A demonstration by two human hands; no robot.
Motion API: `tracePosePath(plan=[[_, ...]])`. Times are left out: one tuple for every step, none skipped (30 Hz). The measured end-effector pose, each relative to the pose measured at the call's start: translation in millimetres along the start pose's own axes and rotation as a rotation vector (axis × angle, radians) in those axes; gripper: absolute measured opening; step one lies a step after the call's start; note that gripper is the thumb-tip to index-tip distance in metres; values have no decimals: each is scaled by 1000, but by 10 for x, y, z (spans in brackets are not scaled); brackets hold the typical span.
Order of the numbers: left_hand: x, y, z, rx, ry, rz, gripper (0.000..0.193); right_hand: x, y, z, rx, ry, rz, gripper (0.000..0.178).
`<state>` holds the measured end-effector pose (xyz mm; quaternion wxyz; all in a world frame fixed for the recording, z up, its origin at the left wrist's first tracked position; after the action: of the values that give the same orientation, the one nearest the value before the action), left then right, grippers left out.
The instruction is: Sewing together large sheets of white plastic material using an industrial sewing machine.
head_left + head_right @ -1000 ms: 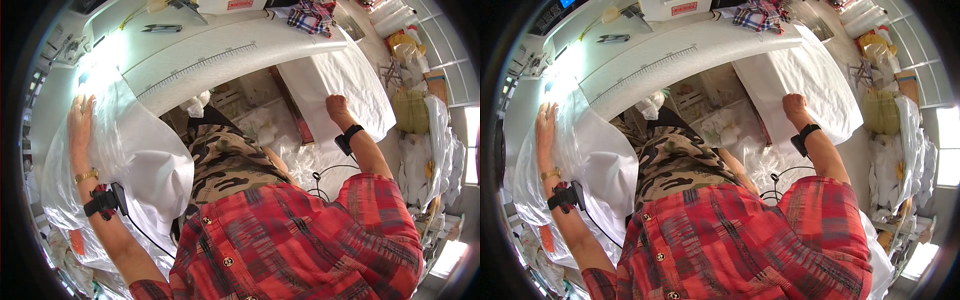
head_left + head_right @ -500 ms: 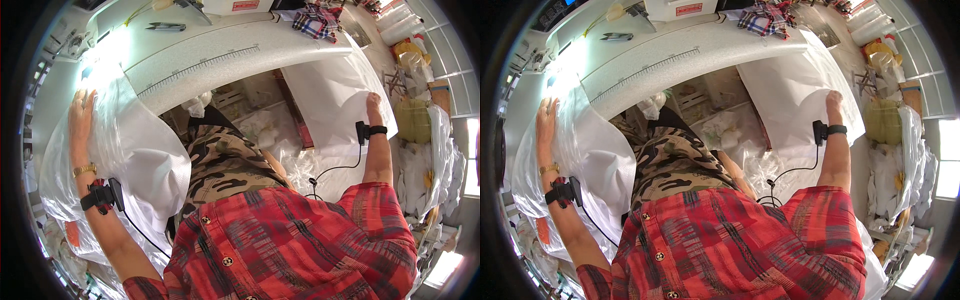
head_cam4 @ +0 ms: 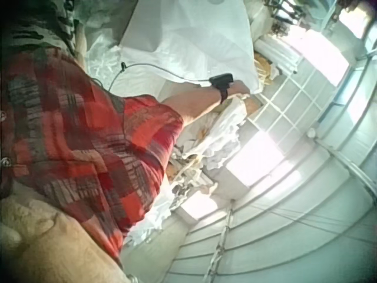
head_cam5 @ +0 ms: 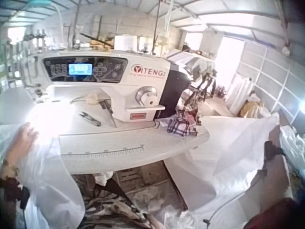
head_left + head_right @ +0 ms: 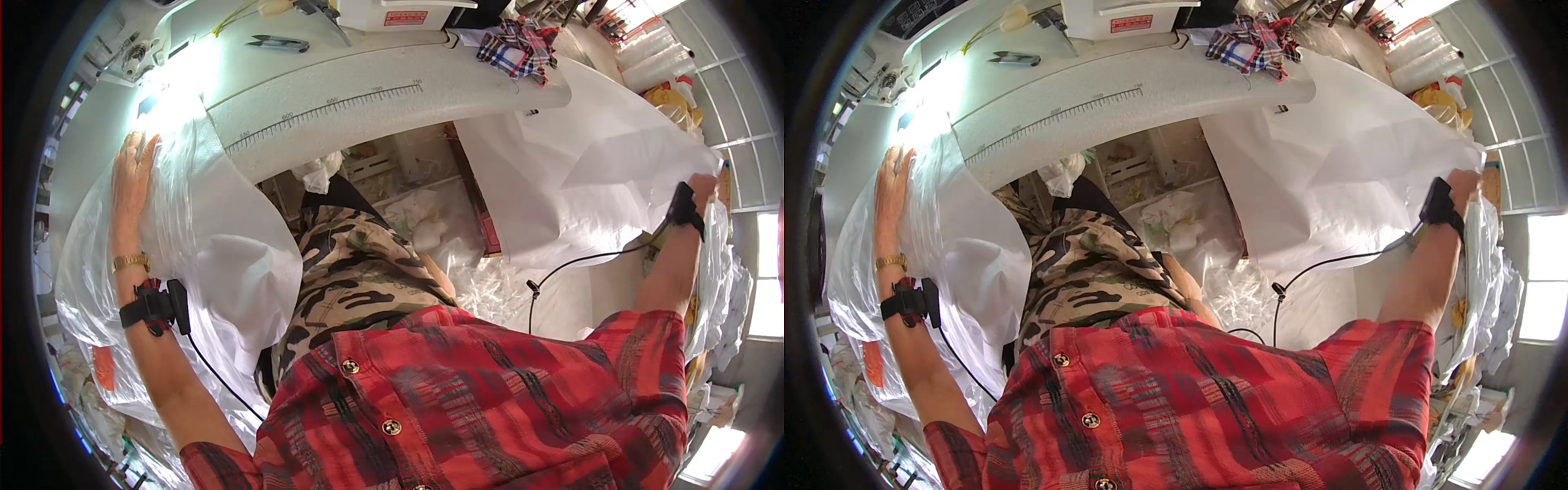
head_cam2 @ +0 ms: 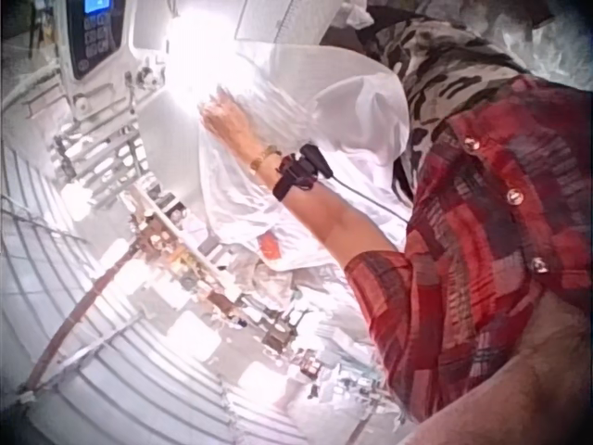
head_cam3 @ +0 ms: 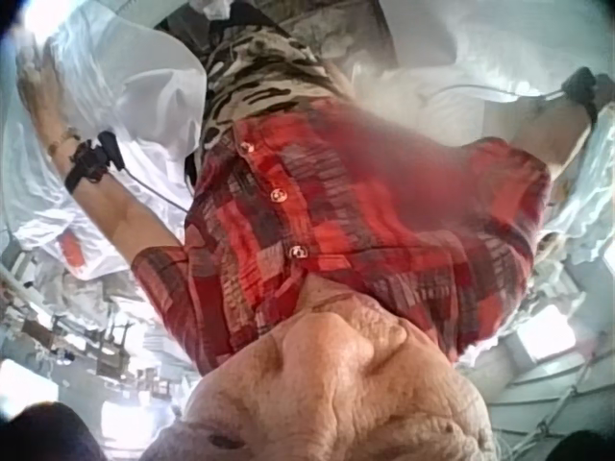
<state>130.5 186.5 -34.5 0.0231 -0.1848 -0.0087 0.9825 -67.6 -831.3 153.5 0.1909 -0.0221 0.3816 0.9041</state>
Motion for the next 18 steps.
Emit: tracePosePath(plan=[[-25, 17, -40, 38, 29, -11, 69, -35, 539, 144, 58, -16, 6, 25], [16, 0, 14, 17, 18, 0, 69, -32, 52, 482, 85, -37, 49, 26], [-9, 64, 25, 51, 42, 2, 69, -7, 78, 470, 96, -33, 38, 26], [-46, 140, 53, 82, 64, 1, 69, 30, 170, 477, -268, 387, -333, 30], [-75, 216, 88, 93, 70, -5, 69, 164, 320, 458, -633, 811, -699, 36], [-60, 258, 175, 160, 83, 10, 68, 153, 310, 503, -636, 817, -699, 36], [-19, 289, 293, 218, 91, 31, 68, 208, 64, 632, -633, 820, -657, 36], [14, 354, 432, 215, 94, 39, 68, 357, -120, 777, -624, 826, -617, 36], [81, 430, 625, 178, 104, -14, 61, 772, -580, 1082, -622, 828, -568, 36], [104, 598, 769, 166, 125, -80, 55, 1053, -626, 1243, -595, 841, -534, 36], [157, 829, 983, 272, 122, -141, 48, 1329, -784, 1338, -587, 842, -496, 36], [156, 1133, 1155, 414, 134, -217, 43, 1295, -541, 1395, -542, 858, -473, 36], [290, 1441, 1376, 513, 154, -287, 47, 1778, -1224, 1718, -546, 855, -424, 36], [425, 1800, 1591, 603, 127, -402, 54, 1851, -1167, 1768, -523, 863, -394, 36], [576, 2089, 1604, 912, -167, -385, 65, 2160, -1332, 1883, -507, 868, -360, 36], [723, 2393, 1689, 891, -241, -588, 81, 2302, -1878, 2145, -513, 873, -323, 36], [828, 2603, 1584, 907, -338, -800, 97, 2261, -1746, 2116, -492, 881, -283, 36], [923, 2793, 1583, 866, -335, -899, 98, 2177, -1744, 2142, -477, 885, -246, 36]])
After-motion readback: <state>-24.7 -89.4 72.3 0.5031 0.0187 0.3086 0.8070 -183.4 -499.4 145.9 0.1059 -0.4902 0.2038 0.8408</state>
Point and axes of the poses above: each hand's wrist, its own x-axis away from the middle knuckle, its own z-axis out of the back of the hand, y = z × x, the point moved 3 cm from there along -x, towards the middle knuckle, and after that the axes turned 12 degrees about -x, right-handed, at the moved point
